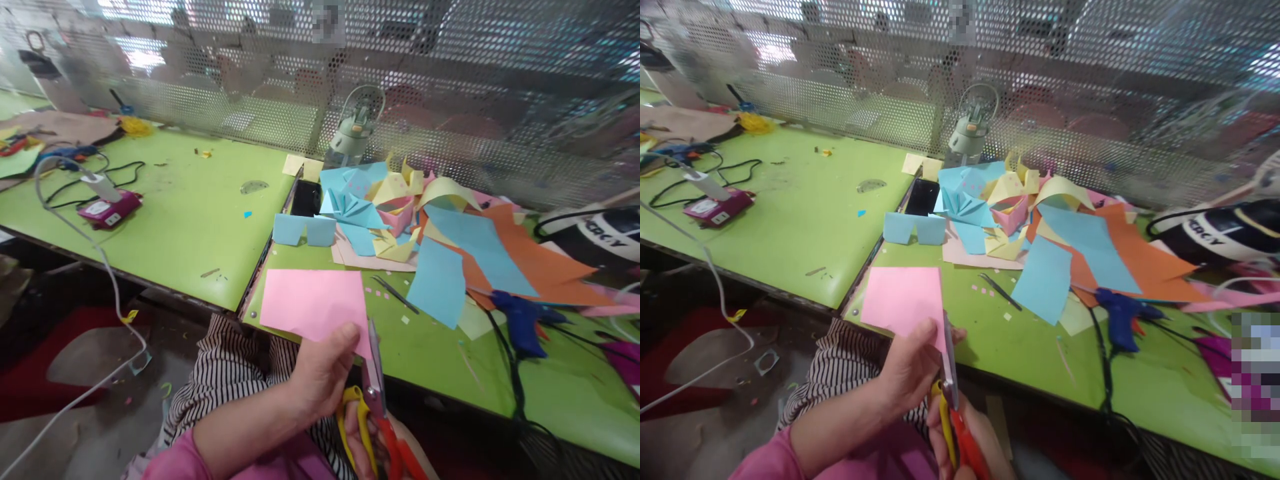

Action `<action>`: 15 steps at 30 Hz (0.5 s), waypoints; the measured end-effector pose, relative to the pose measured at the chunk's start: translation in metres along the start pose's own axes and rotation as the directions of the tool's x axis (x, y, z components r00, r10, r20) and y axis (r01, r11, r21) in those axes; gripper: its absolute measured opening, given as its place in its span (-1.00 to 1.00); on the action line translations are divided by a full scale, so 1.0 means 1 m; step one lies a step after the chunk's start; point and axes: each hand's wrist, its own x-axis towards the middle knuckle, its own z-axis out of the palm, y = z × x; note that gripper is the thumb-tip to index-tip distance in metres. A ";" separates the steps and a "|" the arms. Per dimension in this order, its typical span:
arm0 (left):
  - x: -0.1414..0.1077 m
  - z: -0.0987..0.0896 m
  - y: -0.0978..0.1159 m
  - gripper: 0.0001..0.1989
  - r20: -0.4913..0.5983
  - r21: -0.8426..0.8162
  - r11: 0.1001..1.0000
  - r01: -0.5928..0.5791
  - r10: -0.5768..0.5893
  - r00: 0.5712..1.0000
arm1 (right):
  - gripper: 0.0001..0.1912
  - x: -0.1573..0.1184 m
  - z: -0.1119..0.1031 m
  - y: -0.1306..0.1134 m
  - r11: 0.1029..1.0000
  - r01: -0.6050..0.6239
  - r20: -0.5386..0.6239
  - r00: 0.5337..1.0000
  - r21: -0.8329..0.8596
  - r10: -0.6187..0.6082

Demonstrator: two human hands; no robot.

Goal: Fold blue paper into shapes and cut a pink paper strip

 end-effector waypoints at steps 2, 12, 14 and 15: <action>-0.002 0.001 0.001 -0.56 0.012 0.009 1.000 0.019 -0.019 1.000 | -0.51 0.000 -0.001 0.000 1.000 -0.004 -0.008 1.000 0.000 0.004; -0.006 -0.001 0.001 -0.56 0.036 -0.006 0.999 0.051 -0.051 0.998 | -0.53 -0.003 -0.002 -0.003 0.999 -0.022 -0.048 0.999 -0.027 0.021; -0.005 -0.002 0.001 -0.57 0.040 -0.008 0.999 0.043 -0.043 0.998 | -0.52 -0.004 -0.001 -0.004 0.999 -0.020 -0.054 0.998 -0.032 0.018; -0.005 -0.002 0.000 -0.58 0.042 -0.008 0.999 0.036 -0.036 0.998 | -0.51 -0.005 -0.001 -0.005 0.999 -0.018 -0.057 0.998 -0.036 0.016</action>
